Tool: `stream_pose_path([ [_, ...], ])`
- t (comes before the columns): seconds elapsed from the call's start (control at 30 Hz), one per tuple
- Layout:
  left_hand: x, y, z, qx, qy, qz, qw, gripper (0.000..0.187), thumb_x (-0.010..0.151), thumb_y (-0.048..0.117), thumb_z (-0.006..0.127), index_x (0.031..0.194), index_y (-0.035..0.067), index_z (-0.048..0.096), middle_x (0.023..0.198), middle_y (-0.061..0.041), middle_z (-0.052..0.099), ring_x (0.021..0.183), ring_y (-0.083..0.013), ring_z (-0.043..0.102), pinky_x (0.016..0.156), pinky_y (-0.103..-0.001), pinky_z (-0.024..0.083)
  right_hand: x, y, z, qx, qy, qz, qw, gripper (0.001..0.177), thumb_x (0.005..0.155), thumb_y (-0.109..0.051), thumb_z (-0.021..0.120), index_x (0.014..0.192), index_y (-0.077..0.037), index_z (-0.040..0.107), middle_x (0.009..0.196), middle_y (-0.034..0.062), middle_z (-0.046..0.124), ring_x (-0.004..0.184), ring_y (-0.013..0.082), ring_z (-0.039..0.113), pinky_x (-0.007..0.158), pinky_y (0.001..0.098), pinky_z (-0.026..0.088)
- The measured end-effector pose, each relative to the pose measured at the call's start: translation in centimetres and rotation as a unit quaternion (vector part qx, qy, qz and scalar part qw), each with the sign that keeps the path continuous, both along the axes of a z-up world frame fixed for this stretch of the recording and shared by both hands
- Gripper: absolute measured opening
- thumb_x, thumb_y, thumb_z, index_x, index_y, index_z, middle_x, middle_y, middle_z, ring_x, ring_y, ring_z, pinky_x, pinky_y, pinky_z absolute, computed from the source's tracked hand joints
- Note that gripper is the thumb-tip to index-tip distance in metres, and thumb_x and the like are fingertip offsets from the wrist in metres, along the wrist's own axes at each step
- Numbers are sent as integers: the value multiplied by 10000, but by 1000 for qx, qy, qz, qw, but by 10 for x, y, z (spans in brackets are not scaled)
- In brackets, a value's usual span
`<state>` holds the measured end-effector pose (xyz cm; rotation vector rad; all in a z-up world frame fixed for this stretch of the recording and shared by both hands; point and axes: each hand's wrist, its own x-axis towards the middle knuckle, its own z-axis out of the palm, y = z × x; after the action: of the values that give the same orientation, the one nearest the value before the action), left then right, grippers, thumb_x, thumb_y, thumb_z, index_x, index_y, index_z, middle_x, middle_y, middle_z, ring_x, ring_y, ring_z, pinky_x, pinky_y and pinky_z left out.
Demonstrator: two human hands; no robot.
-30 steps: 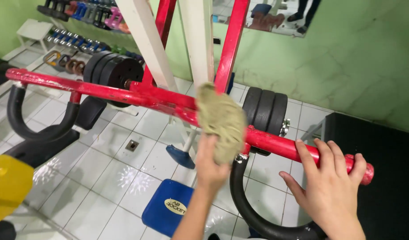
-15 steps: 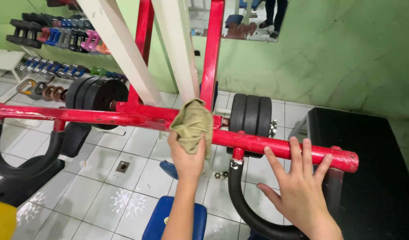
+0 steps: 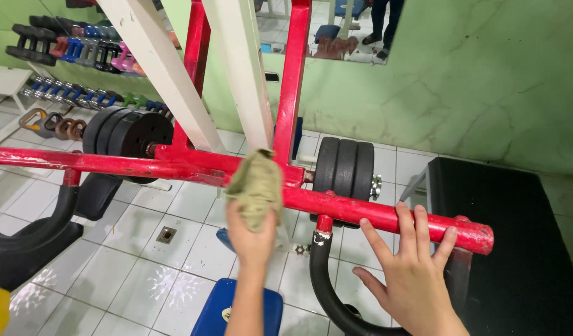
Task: Wiping down various parts of a weight training machine and a bench with a cloth in a gym.
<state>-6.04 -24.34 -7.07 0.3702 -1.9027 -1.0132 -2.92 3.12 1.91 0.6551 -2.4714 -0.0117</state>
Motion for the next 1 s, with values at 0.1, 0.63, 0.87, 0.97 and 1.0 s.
stream_pose_path([
  [0.1,0,-11,23,44,30,31,998,665,871,165,755,1351,25,318,1253,-253,531,1093,-364,603,965,-447,486,0,-4,3,9,20,-3,1000,820,764,-678,580,1458,-244,523,1522,328,401,1385,541,376,1033,783,229],
  [0.63,6,-4,1,34,-4,28,999,611,760,162,793,1265,1,490,1058,-197,662,862,-325,679,794,-406,556,-4,2,0,-35,-36,11,999,783,726,-619,682,1421,-280,557,1554,303,347,1389,523,335,989,833,200],
  [0.87,34,60,40,-36,66,-113,991,516,661,12,802,1109,36,547,1247,-192,602,1096,-366,638,928,-412,558,-7,5,5,-73,-31,44,996,684,749,-536,712,1365,-262,595,1501,248,408,1361,455,365,1081,758,139],
  [0.97,43,80,51,-73,91,-201,973,435,643,-25,810,979,32,541,1407,-254,555,1310,-455,589,1038,-460,552,-7,7,7,-79,-37,54,995,667,750,-518,716,1353,-255,605,1500,235,411,1372,443,357,1094,746,127],
  [1.0,42,80,49,-90,95,-213,968,434,671,-21,818,968,36,507,1426,-259,532,1372,-474,540,1086,-488,529,-6,7,9,-86,-43,55,994,657,748,-508,718,1347,-259,610,1505,225,410,1379,434,353,1096,740,127],
])
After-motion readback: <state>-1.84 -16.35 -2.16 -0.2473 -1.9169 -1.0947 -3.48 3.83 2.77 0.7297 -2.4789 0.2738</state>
